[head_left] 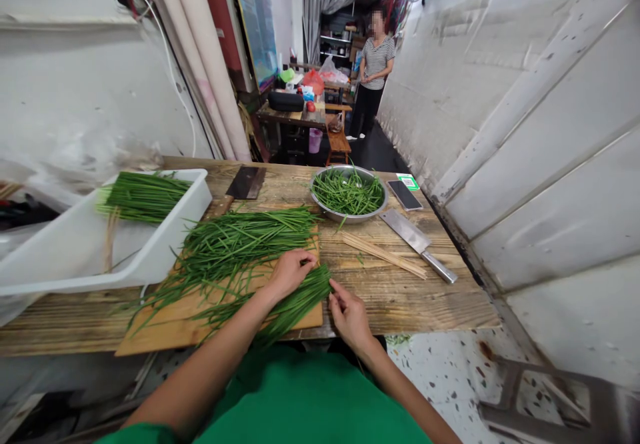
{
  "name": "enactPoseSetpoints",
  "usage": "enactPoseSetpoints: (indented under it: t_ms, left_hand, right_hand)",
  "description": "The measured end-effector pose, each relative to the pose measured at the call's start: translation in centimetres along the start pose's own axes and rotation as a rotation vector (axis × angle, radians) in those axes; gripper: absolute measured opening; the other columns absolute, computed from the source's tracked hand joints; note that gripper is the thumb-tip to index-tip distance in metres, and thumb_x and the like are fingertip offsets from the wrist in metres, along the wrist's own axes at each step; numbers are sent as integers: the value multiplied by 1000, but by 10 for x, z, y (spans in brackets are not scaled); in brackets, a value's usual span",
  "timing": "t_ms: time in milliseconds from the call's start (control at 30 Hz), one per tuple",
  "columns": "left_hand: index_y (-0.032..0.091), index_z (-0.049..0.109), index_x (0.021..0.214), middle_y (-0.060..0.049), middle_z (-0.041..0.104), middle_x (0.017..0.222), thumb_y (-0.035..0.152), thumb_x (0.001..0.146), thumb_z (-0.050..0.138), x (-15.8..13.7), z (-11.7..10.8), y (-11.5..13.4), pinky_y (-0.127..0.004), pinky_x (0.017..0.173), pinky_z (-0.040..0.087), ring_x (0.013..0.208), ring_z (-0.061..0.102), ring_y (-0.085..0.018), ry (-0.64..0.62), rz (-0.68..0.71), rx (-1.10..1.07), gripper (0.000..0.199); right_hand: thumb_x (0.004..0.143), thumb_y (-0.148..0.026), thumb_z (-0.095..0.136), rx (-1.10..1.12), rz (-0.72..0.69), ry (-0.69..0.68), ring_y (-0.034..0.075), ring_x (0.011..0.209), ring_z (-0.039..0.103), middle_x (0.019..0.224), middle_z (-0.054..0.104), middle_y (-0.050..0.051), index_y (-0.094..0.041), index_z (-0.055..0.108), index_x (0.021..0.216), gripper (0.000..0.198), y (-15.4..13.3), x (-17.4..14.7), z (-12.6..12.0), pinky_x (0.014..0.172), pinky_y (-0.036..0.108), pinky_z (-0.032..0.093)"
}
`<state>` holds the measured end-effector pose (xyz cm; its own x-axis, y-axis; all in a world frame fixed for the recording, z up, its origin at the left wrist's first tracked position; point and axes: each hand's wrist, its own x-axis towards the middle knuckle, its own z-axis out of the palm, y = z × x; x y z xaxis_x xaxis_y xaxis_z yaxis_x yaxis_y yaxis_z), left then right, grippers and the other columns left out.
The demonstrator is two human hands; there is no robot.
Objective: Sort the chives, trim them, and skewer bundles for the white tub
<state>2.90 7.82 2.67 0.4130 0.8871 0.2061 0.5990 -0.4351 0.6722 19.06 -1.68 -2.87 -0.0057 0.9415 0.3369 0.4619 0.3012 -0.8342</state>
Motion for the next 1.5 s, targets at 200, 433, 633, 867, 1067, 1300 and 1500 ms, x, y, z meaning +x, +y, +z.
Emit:
enactPoseSetpoints:
  t_ms: [200,433,633,867,1067,1300,1500]
  left_hand:
    - [22,67,83,-2,64,90,22,79,48,-3,-30,3,-30,79,34,87,54,-17,-108,63,207,20]
    - [22,66,82,-5,61,82,27,78,51,9,-39,-18,-34,72,28,83,48,-21,9,57,525,17]
    - [18,66,76,-8,58,77,27,79,49,20,-30,-15,-35,72,28,82,46,-21,-40,122,673,19]
    - [14,63,83,-10,63,81,25,85,36,11,-29,-3,-35,78,36,83,53,-21,-26,133,593,30]
    - [17,58,108,-7,62,101,23,83,36,-1,-14,-15,-28,81,42,91,57,-18,-74,52,277,33]
    - [18,65,92,-6,66,92,34,84,39,-3,-6,-11,-29,81,42,87,58,-19,-66,27,201,31]
    - [18,50,109,-6,64,89,42,85,32,-2,-11,-2,-29,73,43,81,59,-19,-68,-131,146,38]
  right_hand:
    - [82,-21,44,-8,3,-12,15,74,63,93,66,7,-17,54,115,35,-1,0,0,69,25,51]
    - [82,-20,43,-9,-14,-5,15,70,63,91,67,8,-17,54,115,34,-1,-1,0,65,26,51]
    - [83,-20,43,-12,-27,-9,16,75,63,94,66,9,-16,54,115,35,-2,-1,0,67,26,51]
    - [83,-21,43,-20,-36,3,16,73,63,92,66,8,-18,54,115,34,0,-1,0,66,26,51]
    - [83,-22,43,-30,-34,6,15,71,63,90,66,7,-18,54,115,34,-1,-1,-1,67,26,51]
    - [83,-21,43,-7,-22,-4,15,71,63,91,66,7,-18,53,116,34,0,-2,0,65,26,51]
    - [83,-21,43,-19,-41,10,15,70,62,88,66,7,-18,53,116,34,0,-2,0,65,26,50]
